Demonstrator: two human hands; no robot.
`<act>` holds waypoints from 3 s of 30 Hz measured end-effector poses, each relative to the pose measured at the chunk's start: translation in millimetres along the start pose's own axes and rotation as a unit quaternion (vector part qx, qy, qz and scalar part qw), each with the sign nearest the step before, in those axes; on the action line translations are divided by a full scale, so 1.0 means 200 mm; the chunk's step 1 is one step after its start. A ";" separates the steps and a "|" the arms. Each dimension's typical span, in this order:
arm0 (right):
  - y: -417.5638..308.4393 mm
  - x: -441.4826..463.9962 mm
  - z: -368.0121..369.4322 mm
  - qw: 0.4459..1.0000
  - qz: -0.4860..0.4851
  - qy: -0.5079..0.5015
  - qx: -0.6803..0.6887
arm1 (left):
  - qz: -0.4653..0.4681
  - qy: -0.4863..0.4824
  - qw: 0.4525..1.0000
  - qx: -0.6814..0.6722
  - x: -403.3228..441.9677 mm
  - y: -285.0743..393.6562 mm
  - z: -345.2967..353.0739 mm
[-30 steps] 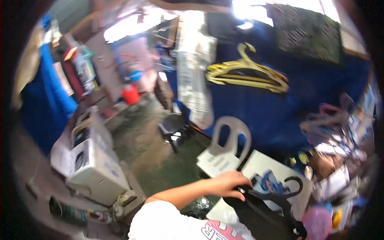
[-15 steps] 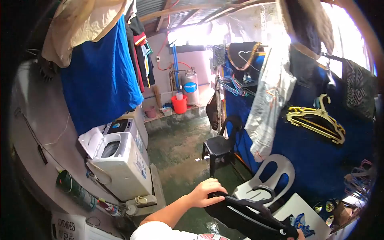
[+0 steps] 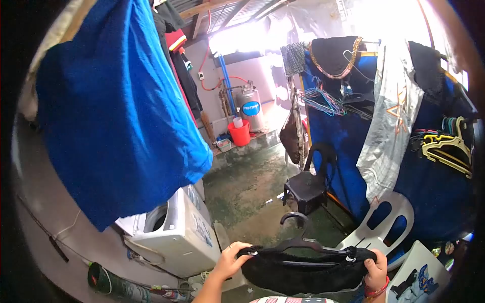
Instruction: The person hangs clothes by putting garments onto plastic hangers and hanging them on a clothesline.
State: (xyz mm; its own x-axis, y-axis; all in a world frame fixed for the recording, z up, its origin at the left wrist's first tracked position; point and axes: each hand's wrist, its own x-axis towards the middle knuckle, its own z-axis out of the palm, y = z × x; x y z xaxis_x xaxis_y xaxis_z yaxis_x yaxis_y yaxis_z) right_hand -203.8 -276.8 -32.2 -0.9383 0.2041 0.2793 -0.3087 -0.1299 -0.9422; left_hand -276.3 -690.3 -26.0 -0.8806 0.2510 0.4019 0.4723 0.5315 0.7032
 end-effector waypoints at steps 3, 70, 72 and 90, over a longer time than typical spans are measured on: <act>0.10 0.23 0.07 0.999 0.027 -0.036 0.028 | -0.040 0.022 0.999 -0.014 0.11 -0.14 -0.01; 2.67 6.40 4.35 0.949 0.045 -0.264 0.165 | -0.196 0.530 0.825 0.019 4.53 -4.53 -2.32; 2.84 6.55 4.41 0.948 0.012 -0.256 0.187 | -0.149 0.524 0.837 0.048 4.71 -4.61 -2.44; 3.25 8.01 5.63 0.741 0.005 -0.546 0.391 | 0.048 0.583 0.474 0.658 6.14 -4.07 -3.62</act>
State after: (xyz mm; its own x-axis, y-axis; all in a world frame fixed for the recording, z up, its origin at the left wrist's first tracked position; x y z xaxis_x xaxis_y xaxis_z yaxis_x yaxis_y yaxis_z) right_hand -2083.0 -1127.4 10.9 -0.3768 -0.6523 0.6577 0.1039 -0.7353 -0.6697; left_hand -1715.7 -1400.4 318.8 0.1251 0.1155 0.9854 -0.5997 0.8000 -0.0176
